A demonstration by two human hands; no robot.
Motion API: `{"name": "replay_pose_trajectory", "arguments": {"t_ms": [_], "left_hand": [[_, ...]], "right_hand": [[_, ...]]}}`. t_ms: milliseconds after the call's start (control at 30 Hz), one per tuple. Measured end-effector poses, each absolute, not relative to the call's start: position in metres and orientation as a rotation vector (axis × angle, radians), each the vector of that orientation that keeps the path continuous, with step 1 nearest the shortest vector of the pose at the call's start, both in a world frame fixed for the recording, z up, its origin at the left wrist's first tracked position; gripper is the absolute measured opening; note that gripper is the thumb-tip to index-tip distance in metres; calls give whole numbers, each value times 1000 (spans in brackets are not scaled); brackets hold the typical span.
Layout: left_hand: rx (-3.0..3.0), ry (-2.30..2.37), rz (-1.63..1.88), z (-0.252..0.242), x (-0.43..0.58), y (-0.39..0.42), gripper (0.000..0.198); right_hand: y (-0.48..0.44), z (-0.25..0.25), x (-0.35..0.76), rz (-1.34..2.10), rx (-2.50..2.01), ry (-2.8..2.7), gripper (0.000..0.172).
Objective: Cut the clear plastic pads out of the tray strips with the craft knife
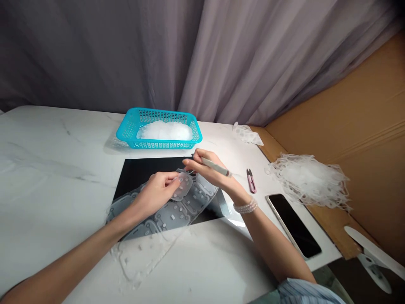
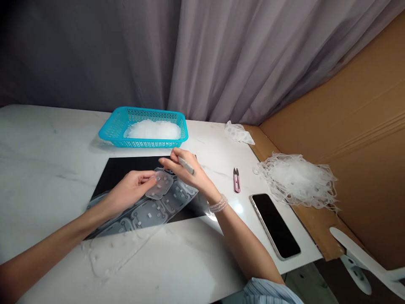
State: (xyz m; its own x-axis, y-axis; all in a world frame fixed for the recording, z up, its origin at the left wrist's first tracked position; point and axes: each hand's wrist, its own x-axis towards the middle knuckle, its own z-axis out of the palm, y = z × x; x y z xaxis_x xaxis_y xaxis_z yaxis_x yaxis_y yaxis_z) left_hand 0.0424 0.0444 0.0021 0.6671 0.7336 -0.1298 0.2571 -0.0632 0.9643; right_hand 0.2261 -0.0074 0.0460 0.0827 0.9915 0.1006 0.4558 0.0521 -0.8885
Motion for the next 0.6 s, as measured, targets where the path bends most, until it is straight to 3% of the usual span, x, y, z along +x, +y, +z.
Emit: {"name": "replay_pose_trajectory", "arguments": {"t_ms": [233, 400, 600], "left_hand": [[1830, 939, 526, 4, 50, 41, 32], [2027, 995, 671, 6, 54, 33, 39], [1770, 1037, 846, 7, 38, 31, 26]], "right_hand": [[-6, 38, 225, 1062, -1315, -1355, 46], [-3, 27, 226, 762, -1519, -1494, 38], [7, 6, 246, 478, -1705, -1559, 29]]}}
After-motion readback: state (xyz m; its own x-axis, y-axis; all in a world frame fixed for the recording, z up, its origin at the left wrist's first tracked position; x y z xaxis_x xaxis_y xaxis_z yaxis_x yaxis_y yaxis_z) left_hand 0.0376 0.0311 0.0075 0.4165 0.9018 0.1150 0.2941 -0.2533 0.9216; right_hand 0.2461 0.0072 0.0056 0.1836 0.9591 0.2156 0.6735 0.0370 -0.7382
